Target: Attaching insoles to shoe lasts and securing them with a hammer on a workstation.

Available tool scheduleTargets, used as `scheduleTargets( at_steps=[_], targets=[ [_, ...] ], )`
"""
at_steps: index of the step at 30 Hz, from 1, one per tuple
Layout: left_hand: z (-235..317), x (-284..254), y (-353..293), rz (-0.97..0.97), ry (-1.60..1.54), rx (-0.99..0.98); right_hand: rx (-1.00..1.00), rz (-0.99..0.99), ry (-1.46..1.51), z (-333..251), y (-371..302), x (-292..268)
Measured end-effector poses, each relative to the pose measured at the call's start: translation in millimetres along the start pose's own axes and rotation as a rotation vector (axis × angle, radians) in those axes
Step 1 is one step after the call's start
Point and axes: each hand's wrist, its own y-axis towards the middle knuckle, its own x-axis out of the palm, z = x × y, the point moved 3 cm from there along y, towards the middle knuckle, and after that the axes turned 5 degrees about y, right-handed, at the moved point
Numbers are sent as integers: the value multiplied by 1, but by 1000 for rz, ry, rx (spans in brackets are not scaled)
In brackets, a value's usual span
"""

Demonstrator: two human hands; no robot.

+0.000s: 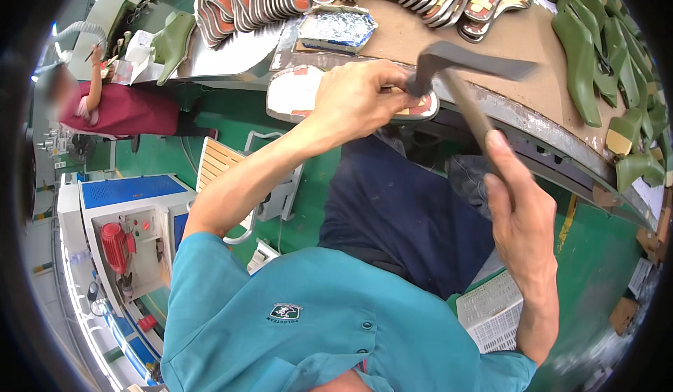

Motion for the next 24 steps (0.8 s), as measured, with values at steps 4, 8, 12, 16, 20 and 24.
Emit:
scheduleTargets(
  at_steps=[4,8,12,16,20,24],
  targets=[
    [1,-3,1,-17,21,61,8,217,60,15,-8,-7],
    [-7,-20,-7,-123,420,356,216,326,395,28,-31,-11],
    [-20,-14,-11,-115,407,375,101,389,343,41,-32,-9],
    [-16,-13,-10,-131,475,357,119,357,385,43,-38,-6],
    [-12,-12,-8,-138,463,333,60,322,410,43,-36,-2],
    [-13,-10,-10,-102,460,312,23,255,211,36,-28,-9]
  ],
)
